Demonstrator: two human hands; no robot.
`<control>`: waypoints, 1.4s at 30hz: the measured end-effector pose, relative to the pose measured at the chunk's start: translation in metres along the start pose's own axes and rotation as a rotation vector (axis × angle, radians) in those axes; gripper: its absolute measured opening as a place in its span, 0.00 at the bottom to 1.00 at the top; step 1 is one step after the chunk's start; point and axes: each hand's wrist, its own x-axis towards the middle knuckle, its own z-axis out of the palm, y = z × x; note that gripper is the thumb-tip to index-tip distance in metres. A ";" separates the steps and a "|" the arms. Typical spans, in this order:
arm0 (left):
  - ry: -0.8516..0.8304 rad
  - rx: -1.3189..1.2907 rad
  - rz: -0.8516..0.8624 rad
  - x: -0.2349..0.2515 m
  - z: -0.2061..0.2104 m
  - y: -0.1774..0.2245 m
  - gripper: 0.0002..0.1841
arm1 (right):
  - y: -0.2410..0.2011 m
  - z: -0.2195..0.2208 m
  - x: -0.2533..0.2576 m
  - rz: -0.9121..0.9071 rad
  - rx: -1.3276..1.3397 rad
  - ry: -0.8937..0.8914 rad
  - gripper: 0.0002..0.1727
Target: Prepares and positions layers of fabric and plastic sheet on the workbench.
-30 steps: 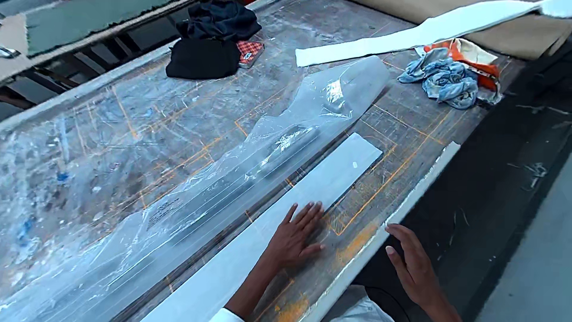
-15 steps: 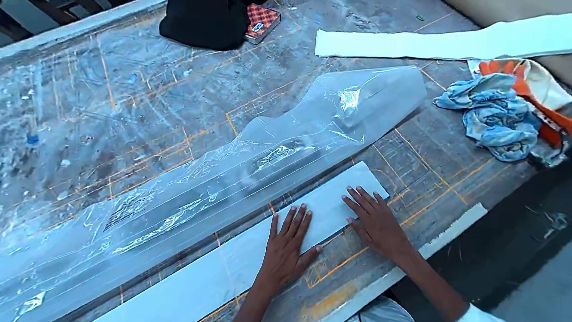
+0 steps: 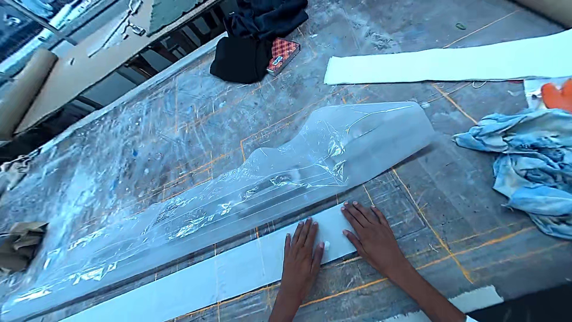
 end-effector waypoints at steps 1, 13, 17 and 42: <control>0.071 0.008 -0.032 0.002 -0.002 0.006 0.29 | 0.001 0.001 0.000 -0.001 0.004 0.000 0.34; 0.033 0.180 -0.193 0.016 -0.009 0.009 0.27 | 0.004 0.001 0.000 -0.006 0.028 -0.015 0.35; 0.233 0.124 -0.126 0.040 -0.037 0.005 0.19 | 0.002 0.000 0.000 -0.007 0.037 -0.019 0.36; 0.048 -0.178 -0.007 0.162 -0.196 -0.109 0.16 | 0.010 -0.008 0.001 0.073 0.519 0.135 0.28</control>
